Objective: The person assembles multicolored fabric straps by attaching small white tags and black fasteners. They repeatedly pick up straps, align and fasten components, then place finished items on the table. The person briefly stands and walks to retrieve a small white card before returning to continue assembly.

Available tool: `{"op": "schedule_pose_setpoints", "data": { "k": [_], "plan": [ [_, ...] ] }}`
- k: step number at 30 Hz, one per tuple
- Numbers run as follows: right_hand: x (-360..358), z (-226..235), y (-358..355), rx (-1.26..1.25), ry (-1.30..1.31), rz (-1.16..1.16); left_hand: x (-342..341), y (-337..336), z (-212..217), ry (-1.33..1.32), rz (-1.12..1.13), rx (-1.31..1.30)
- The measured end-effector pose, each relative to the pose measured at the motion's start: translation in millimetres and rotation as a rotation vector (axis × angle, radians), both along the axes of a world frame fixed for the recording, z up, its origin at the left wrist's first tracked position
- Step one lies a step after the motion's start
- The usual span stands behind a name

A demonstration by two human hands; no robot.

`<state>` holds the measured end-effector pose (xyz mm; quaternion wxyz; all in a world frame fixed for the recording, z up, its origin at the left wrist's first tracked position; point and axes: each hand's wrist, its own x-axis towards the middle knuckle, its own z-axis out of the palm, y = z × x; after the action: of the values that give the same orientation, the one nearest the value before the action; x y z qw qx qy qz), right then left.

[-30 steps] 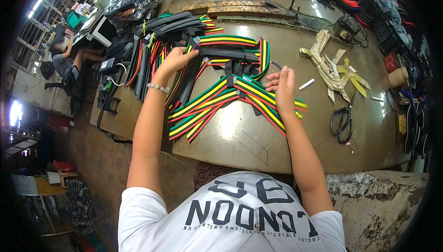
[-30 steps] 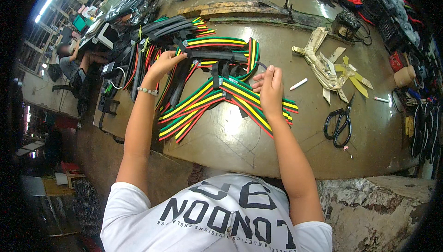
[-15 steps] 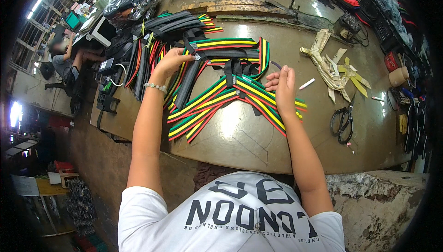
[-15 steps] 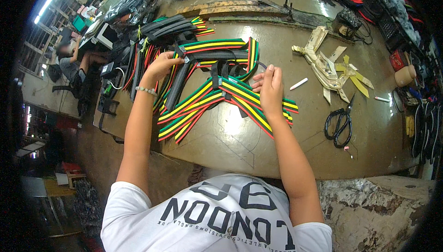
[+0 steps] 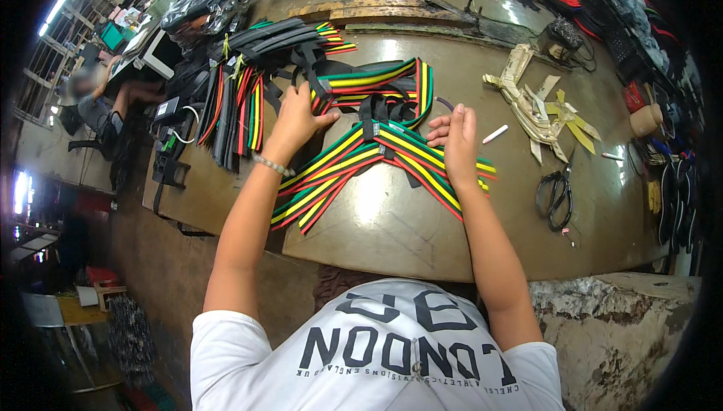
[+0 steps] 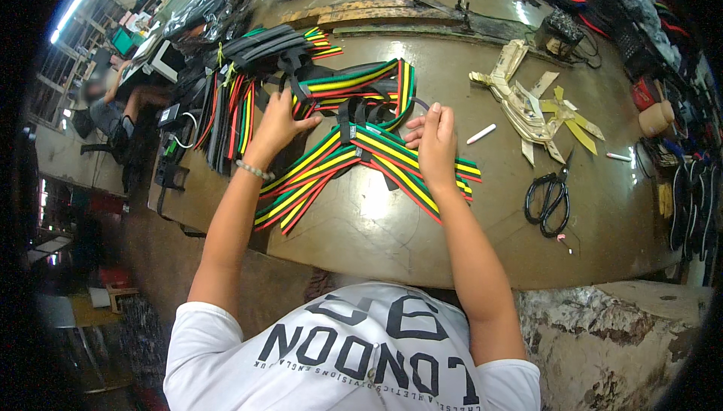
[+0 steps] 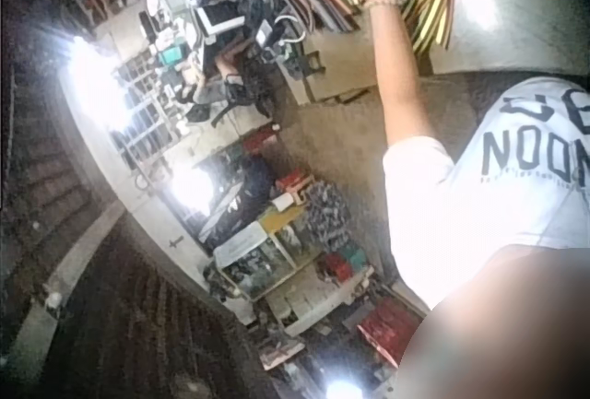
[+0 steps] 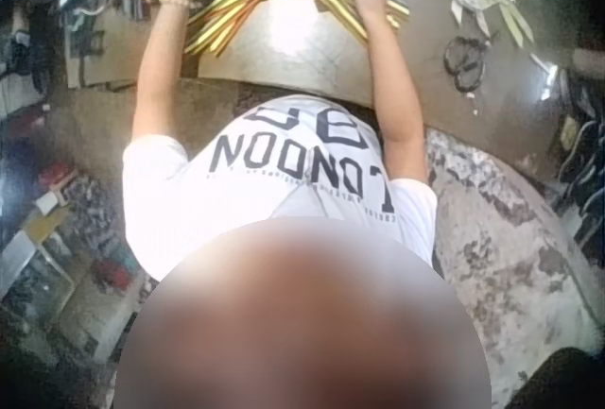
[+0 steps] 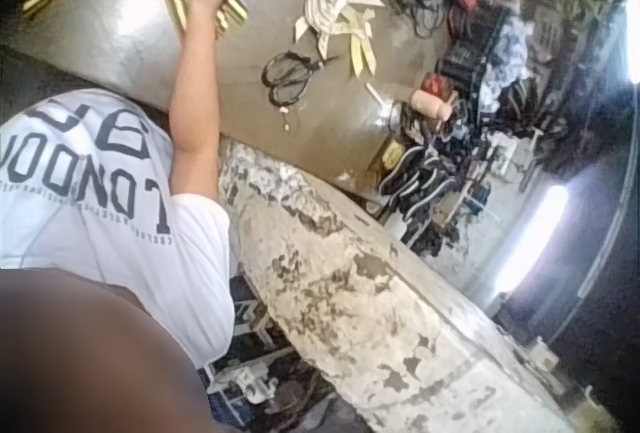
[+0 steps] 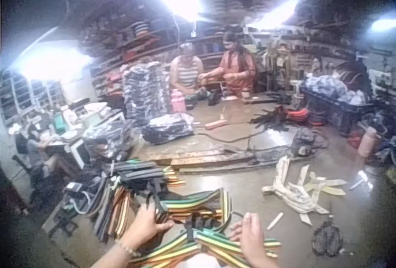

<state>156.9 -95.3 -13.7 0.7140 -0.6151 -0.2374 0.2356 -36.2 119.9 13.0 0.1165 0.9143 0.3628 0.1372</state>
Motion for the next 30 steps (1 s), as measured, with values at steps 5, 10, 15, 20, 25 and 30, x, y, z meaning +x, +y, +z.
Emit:
{"op": "schedule_pose_setpoints", "data": {
  "k": [5, 10, 15, 20, 25, 30],
  "plan": [
    [-1, 1, 0, 0.009, -0.02, -0.001, 17, 33, -17, -0.155, -0.003, 0.187],
    [-2, -4, 0, 0.05, -0.008, -0.037, 29, 64, 16, -0.174, -0.006, 0.265],
    [-10, -6, -10, -0.059, -0.216, -0.012, 19, 16, 71, -0.293, 0.023, 0.025],
    [-25, -5, -54, -0.096, -0.156, 0.011, 21, -31, 38, -0.019, -0.005, 0.202],
    [-36, -3, -66, -0.08, -0.248, -0.001, 10, -42, 19, 0.16, -0.022, 0.361],
    [-36, -6, -35, -0.067, -0.303, -0.047, -18, -115, 17, -0.172, -0.271, -0.039]
  ]
}}
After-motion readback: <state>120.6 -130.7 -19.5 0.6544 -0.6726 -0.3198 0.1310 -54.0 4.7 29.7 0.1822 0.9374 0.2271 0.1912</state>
